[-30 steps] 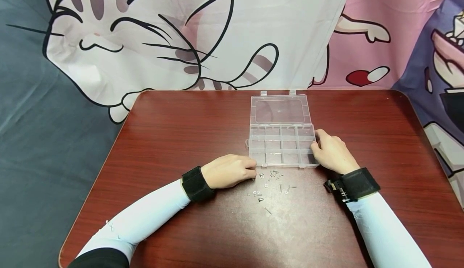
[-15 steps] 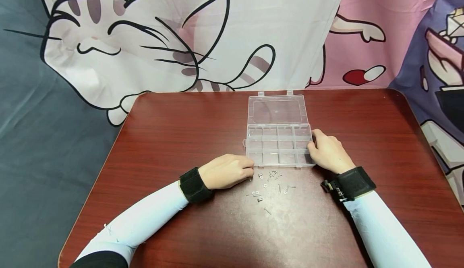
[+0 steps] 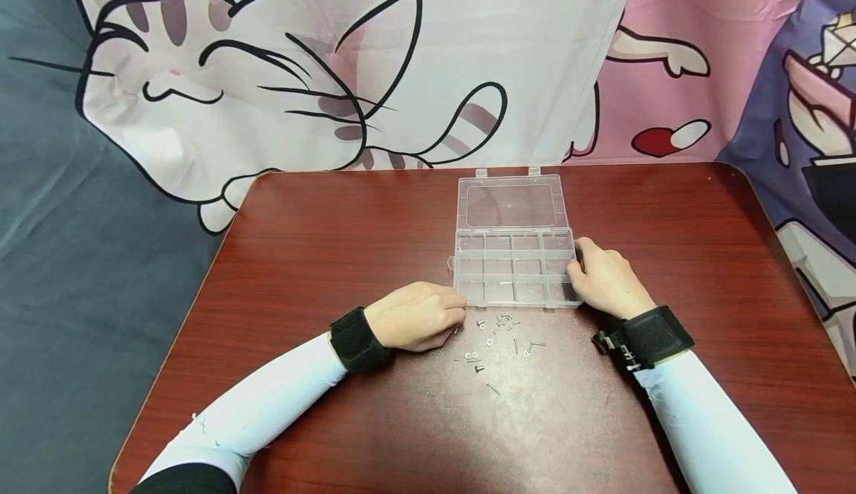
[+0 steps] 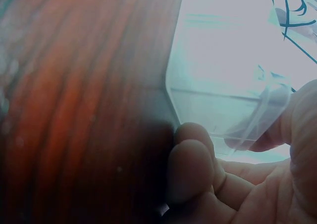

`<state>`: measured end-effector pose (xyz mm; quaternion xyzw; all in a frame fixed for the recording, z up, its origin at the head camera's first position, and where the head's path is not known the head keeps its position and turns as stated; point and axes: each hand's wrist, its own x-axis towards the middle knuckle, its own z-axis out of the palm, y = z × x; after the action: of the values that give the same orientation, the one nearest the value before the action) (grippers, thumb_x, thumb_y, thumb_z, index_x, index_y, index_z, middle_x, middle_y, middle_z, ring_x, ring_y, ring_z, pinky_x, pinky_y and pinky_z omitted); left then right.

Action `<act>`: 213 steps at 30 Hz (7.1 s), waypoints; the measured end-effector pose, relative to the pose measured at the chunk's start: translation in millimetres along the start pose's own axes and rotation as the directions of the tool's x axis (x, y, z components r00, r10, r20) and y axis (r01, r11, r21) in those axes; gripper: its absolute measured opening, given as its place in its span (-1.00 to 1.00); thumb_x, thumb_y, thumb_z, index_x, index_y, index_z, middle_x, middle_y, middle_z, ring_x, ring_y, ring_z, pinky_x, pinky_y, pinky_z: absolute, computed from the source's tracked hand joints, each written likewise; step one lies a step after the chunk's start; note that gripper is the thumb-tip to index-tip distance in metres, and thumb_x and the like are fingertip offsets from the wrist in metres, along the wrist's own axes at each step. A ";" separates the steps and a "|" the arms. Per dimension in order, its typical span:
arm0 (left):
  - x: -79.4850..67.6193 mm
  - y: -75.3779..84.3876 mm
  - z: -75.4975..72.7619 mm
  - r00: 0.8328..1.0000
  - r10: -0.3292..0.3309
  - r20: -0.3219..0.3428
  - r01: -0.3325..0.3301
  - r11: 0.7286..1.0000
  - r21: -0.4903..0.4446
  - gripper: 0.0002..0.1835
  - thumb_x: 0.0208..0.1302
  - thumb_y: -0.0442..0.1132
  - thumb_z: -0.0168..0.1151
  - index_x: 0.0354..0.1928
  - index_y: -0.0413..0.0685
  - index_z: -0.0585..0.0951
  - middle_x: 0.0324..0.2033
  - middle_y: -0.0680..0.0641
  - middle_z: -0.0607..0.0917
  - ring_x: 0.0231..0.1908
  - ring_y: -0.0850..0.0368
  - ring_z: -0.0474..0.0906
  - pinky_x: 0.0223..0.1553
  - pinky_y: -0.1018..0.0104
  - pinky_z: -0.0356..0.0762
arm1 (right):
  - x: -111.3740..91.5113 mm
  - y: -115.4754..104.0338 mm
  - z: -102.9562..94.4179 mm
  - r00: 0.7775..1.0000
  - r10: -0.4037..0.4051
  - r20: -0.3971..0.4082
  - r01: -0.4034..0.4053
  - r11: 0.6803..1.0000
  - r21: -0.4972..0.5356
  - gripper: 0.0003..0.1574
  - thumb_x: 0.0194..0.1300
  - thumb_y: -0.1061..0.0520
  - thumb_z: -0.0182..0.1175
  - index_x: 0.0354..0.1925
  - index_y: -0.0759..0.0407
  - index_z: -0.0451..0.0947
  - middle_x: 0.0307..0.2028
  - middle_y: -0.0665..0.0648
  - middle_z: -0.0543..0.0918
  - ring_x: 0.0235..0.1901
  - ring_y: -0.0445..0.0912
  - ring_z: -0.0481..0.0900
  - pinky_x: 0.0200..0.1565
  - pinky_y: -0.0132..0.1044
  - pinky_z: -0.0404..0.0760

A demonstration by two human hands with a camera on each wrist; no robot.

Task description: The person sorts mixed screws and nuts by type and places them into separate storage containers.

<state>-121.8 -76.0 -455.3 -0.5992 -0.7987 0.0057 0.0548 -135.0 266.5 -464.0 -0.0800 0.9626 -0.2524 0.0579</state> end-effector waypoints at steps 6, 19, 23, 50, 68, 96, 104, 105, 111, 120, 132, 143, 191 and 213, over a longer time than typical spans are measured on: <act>-0.8 -8.8 -6.8 0.996 -0.009 -0.086 0.001 0.995 -0.097 -0.96 0.31 -0.21 0.21 -0.29 0.05 0.54 -0.42 0.12 0.52 -0.34 0.24 0.53 -0.26 0.33 0.61 | 0.1 0.5 0.1 1.000 -0.003 -0.002 0.003 1.000 0.003 -0.48 0.45 0.15 0.00 0.27 0.40 0.40 -0.14 0.42 0.70 -0.27 0.16 0.66 -0.20 0.13 0.59; 22.5 -59.8 -26.9 0.960 -0.145 -0.238 0.089 0.969 -0.231 -0.89 0.15 -0.34 0.17 -0.28 0.00 0.54 -0.37 0.08 0.52 -0.35 0.23 0.44 -0.23 0.35 0.48 | 0.2 0.4 0.0 1.000 0.000 0.002 0.000 1.000 0.002 -0.46 0.44 0.15 0.01 0.27 0.42 0.38 -0.16 0.42 0.70 -0.31 0.13 0.64 -0.23 0.10 0.59; 34.6 -72.1 -27.0 0.955 -0.194 -0.223 0.136 0.958 -0.251 -0.92 0.20 -0.33 0.17 -0.28 0.01 0.55 -0.36 0.08 0.53 -0.34 0.22 0.45 -0.23 0.35 0.47 | -0.2 1.0 0.0 1.000 -0.001 -0.006 0.001 1.000 -0.002 -0.47 0.43 0.16 0.00 0.27 0.41 0.39 -0.17 0.41 0.70 -0.32 0.12 0.64 -0.24 0.07 0.58; 56.9 -97.6 -26.8 0.936 -0.349 -0.052 0.327 0.912 -0.247 -0.03 0.24 0.34 0.31 0.58 0.07 0.25 0.51 -0.14 0.33 0.44 -0.03 0.37 0.42 0.04 0.35 | -0.1 1.1 1.3 1.000 -0.011 -0.016 0.011 1.000 -0.005 -0.50 0.43 0.16 0.02 0.25 0.38 0.42 -0.19 0.38 0.70 -0.32 0.11 0.63 -0.23 0.06 0.56; 12.6 -95.1 -24.1 0.925 -0.380 -0.022 0.364 0.899 -0.245 0.22 0.10 0.50 0.31 0.65 0.07 0.08 0.62 -0.22 0.11 0.60 -0.07 0.13 0.56 -0.08 0.14 | -0.5 4.2 1.7 1.000 -0.014 -0.010 0.014 1.000 0.003 -0.47 0.43 0.15 -0.01 0.27 0.41 0.40 -0.14 0.42 0.70 -0.29 0.13 0.65 -0.22 0.09 0.59; -49.9 -85.6 1.5 0.921 -0.386 0.058 0.387 0.884 -0.263 -0.68 0.23 -0.19 0.45 0.03 -0.02 0.71 -0.02 -0.01 0.61 -0.02 0.09 0.60 0.12 0.20 0.57 | -1.4 -0.1 -0.9 1.000 0.002 0.005 -0.002 1.000 0.014 -0.43 0.45 0.14 -0.03 0.31 0.41 0.36 -0.06 0.48 0.69 -0.20 0.21 0.68 -0.13 0.21 0.60; -52.7 -86.4 5.6 0.925 -0.380 0.009 0.372 0.902 -0.219 -0.88 0.31 -0.38 0.33 -0.21 0.00 0.72 -0.27 0.01 0.60 -0.29 0.15 0.63 -0.14 0.27 0.64 | -0.7 -0.7 -1.1 1.000 0.009 0.016 -0.009 1.000 0.017 -0.43 0.46 0.13 -0.03 0.32 0.41 0.36 -0.04 0.48 0.68 -0.20 0.20 0.67 -0.12 0.21 0.61; -52.5 -86.3 5.6 0.925 -0.380 0.007 0.373 0.903 -0.215 -0.88 0.31 -0.39 0.32 -0.24 0.00 0.72 -0.30 0.01 0.60 -0.32 0.15 0.62 -0.17 0.27 0.64 | -0.6 -0.5 -1.0 1.000 0.008 0.016 -0.009 1.000 0.016 -0.43 0.46 0.13 -0.03 0.32 0.40 0.36 -0.05 0.48 0.68 -0.20 0.20 0.67 -0.13 0.21 0.61; -50.1 -87.1 5.3 0.920 -0.391 0.023 0.387 0.897 -0.215 -0.86 0.22 -0.41 0.29 -0.36 0.02 0.66 -0.39 0.04 0.56 -0.41 0.17 0.56 -0.28 0.28 0.60 | 0.0 1.1 -0.4 1.000 -0.005 0.002 0.005 1.000 0.010 -0.44 0.44 0.14 -0.02 0.30 0.40 0.38 -0.10 0.45 0.70 -0.24 0.17 0.67 -0.16 0.16 0.60; -38.3 -89.6 -0.2 0.919 -0.395 0.012 0.386 0.892 -0.235 -0.83 0.12 -0.43 0.27 -0.43 0.06 0.61 -0.44 0.07 0.53 -0.46 0.16 0.51 -0.36 0.28 0.54 | -0.6 0.4 -1.4 1.000 -0.001 0.016 0.001 1.000 0.014 -0.45 0.46 0.13 -0.02 0.30 0.40 0.37 -0.07 0.46 0.69 -0.23 0.17 0.67 -0.15 0.17 0.61; 5.5 -88.9 -16.1 0.926 -0.358 -0.119 0.321 0.913 -0.251 -0.88 0.17 -0.40 0.21 -0.41 -0.02 0.53 -0.42 0.03 0.44 -0.49 0.16 0.40 -0.41 0.32 0.42 | -1.1 1.4 -0.6 1.000 -0.004 0.012 0.003 1.000 0.015 -0.47 0.47 0.13 -0.02 0.28 0.39 0.38 -0.06 0.46 0.69 -0.21 0.19 0.66 -0.14 0.19 0.60; 45.9 -86.5 -20.7 0.902 -0.378 -0.207 0.296 0.893 -0.340 -0.84 0.22 -0.42 0.15 -0.35 0.04 0.61 -0.38 0.06 0.50 -0.47 0.24 0.42 -0.39 0.41 0.37 | -0.7 3.0 0.5 1.000 -0.004 0.001 0.004 1.000 0.004 -0.45 0.46 0.13 -0.03 0.29 0.40 0.37 -0.08 0.45 0.69 -0.25 0.16 0.65 -0.16 0.15 0.60; -5.8 -46.5 -29.5 0.933 -0.358 -0.045 0.345 0.922 -0.178 0.28 0.02 0.60 0.26 0.67 0.20 0.00 0.66 -0.12 0.02 0.58 -0.26 0.13 0.53 -0.24 0.12 | 4.7 -1.2 -1.4 1.000 -0.014 -0.011 0.014 1.000 -0.006 -0.49 0.44 0.16 0.00 0.25 0.40 0.39 -0.16 0.42 0.69 -0.32 0.13 0.63 -0.23 0.10 0.57; -12.6 15.7 -6.9 0.995 -0.065 -0.074 0.056 0.990 -0.128 -0.90 0.40 -0.23 0.27 -0.10 0.11 0.66 -0.21 0.13 0.59 -0.14 0.24 0.53 -0.04 0.38 0.58 | -0.6 0.8 1.7 0.999 -0.026 -0.022 0.026 1.000 0.000 -0.51 0.43 0.16 -0.02 0.24 0.37 0.41 -0.14 0.41 0.71 -0.28 0.13 0.66 -0.23 0.05 0.56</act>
<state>-102.6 -84.1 -450.7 -0.5768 -0.8125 -0.0697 0.0480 -134.2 266.6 -465.8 -0.0897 0.9620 -0.2542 0.0439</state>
